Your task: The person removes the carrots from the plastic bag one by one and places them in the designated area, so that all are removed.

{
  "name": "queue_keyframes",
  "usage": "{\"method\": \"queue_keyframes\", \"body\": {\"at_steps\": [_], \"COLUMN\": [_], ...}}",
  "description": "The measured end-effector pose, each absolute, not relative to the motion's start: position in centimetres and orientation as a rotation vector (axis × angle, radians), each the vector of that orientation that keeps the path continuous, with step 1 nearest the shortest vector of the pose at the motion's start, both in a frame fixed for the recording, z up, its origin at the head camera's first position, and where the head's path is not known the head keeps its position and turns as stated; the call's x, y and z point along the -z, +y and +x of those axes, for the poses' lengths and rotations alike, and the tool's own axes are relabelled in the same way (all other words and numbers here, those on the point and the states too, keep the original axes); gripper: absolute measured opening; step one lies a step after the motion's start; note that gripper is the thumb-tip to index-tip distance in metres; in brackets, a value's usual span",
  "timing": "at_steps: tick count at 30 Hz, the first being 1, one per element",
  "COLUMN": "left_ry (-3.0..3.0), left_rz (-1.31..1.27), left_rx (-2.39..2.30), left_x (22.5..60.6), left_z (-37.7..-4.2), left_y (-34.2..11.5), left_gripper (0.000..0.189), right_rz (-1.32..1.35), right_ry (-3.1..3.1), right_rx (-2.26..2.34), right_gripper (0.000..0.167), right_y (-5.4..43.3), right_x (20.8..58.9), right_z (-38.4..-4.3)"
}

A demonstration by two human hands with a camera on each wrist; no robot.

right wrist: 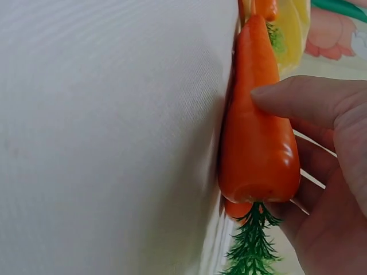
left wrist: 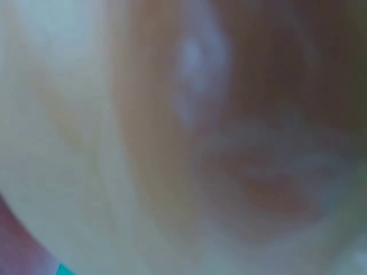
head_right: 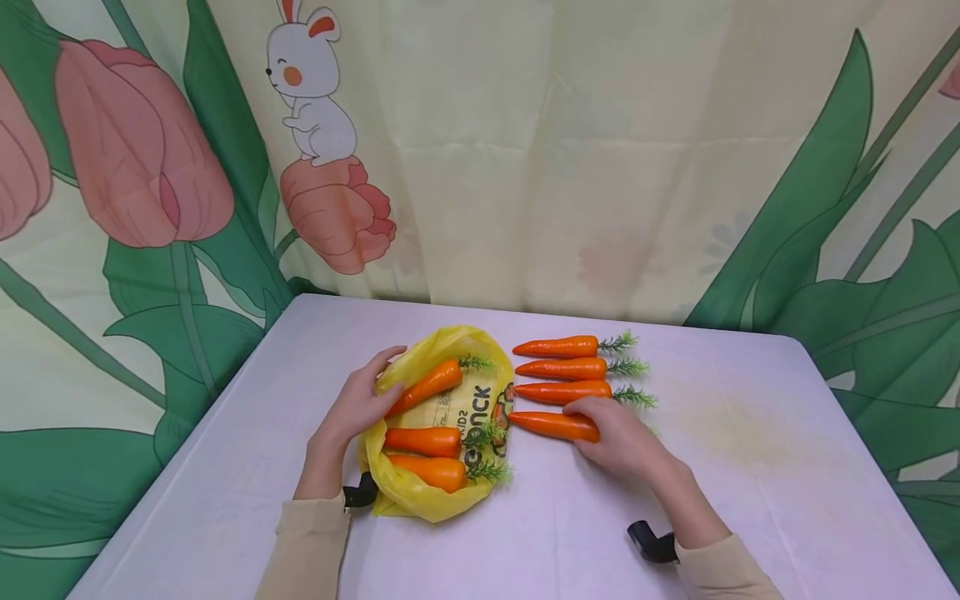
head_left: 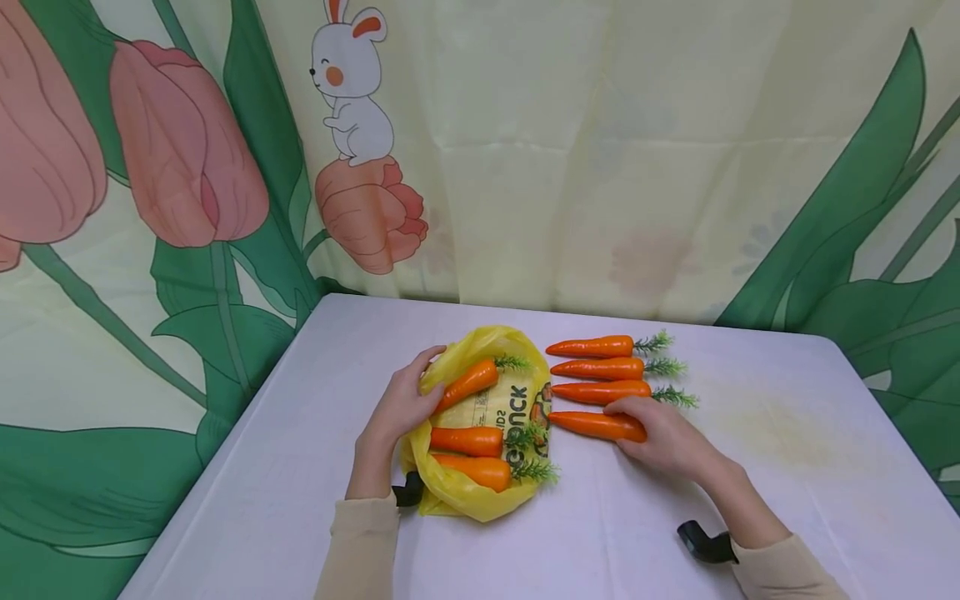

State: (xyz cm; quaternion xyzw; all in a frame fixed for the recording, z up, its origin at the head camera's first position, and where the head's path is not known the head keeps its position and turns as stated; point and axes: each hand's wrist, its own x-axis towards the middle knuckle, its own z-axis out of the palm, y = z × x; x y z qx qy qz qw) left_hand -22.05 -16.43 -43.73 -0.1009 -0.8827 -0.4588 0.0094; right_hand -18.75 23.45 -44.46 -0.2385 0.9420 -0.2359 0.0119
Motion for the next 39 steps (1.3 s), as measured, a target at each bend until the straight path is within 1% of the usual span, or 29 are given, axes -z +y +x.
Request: {"method": "queue_keyframes", "body": {"at_steps": [13,28,39], "left_ry": [-2.769,-2.756,-2.763], "left_rz": [-0.316,-0.332,-0.327], "left_rx": [1.426,1.421,1.416], "left_x": [43.5,43.5,43.6], "left_z": [-22.2,-22.1,-22.1], "left_y": [-16.4,-16.5,-16.5], "left_gripper": [0.057,0.057,0.058], "right_rz": [-0.660,-0.705,-0.679], "right_ry": [2.967,3.110,3.140], "right_rx": [0.731,0.708,0.678], "right_gripper": [0.040,0.031,0.033], "right_y": [23.8,24.7,24.7], "right_x": [43.9,44.1,44.4], "right_z": [-17.9,-17.5,-17.8]}}
